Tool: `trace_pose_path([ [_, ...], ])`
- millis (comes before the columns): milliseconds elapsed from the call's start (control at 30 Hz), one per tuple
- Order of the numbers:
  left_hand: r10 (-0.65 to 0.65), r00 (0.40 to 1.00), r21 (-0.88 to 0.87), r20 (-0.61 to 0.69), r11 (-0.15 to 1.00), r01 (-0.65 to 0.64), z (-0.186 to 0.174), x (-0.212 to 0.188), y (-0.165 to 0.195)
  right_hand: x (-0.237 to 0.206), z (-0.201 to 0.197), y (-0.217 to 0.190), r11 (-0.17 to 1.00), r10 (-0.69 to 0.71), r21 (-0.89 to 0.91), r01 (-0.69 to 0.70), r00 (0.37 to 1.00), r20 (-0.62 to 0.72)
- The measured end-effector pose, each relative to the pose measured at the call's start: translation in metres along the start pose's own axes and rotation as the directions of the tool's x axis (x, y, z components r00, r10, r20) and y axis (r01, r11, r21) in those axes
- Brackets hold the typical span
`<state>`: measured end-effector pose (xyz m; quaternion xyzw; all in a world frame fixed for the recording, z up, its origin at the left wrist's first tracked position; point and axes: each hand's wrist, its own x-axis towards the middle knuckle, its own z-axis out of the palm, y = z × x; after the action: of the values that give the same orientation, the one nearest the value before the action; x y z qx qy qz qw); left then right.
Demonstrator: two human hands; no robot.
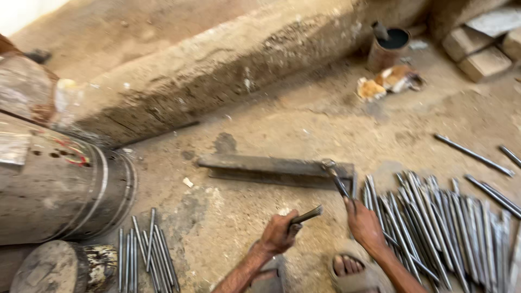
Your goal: The person repeatedly strikes the tip of metal rods with a hammer on an anvil to sharpen them. They pick up rods from a pile, position them on the anvil, and strike them multiple times before moving to the next rod.
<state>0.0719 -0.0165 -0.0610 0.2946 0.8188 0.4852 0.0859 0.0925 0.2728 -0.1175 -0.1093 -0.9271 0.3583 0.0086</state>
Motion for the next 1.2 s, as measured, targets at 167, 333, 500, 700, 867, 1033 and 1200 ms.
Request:
trace_pose_path([
  [167, -0.455, 0.89, 0.181, 0.038, 0.879, 0.441, -0.013, 0.04, 0.014, 0.018, -0.013, 0.005, 0.93, 0.342, 0.048, -0.365, 0.905, 0.251],
  [333, -0.509, 0.861, 0.447, -0.007, 0.769, 0.458, -0.005, 0.075, -0.009, 0.009, -0.041, 0.018, 0.908, 0.376, 0.108, -0.405, 0.901, 0.217],
  [500, -0.421, 0.907, 0.5, 0.001, 0.786, 0.364, 0.002, 0.082, -0.024, -0.001, -0.061, 0.022, 0.936, 0.337, 0.017, -0.352, 0.909, 0.247],
  [700, -0.353, 0.935, 0.496, 0.011, 0.814, 0.302, -0.007, 0.082, -0.017, 0.013, -0.047, 0.002, 0.96, 0.275, -0.037, -0.277, 0.913, 0.301],
  [867, -0.342, 0.94, 0.532, 0.003, 0.796, 0.288, -0.014, 0.088, -0.009, 0.024, -0.059, -0.033, 0.94, 0.339, -0.083, -0.33, 0.884, 0.323],
  [1033, -0.305, 0.952, 0.526, -0.007, 0.809, 0.263, -0.014, 0.088, -0.015, 0.022, -0.113, -0.054, 0.932, 0.344, 0.037, -0.36, 0.914, 0.214],
  [1200, -0.371, 0.928, 0.522, 0.022, 0.796, 0.306, -0.009, 0.083, -0.021, 0.006, -0.11, -0.054, 0.916, 0.027, 0.402, 0.018, 0.994, -0.106],
])
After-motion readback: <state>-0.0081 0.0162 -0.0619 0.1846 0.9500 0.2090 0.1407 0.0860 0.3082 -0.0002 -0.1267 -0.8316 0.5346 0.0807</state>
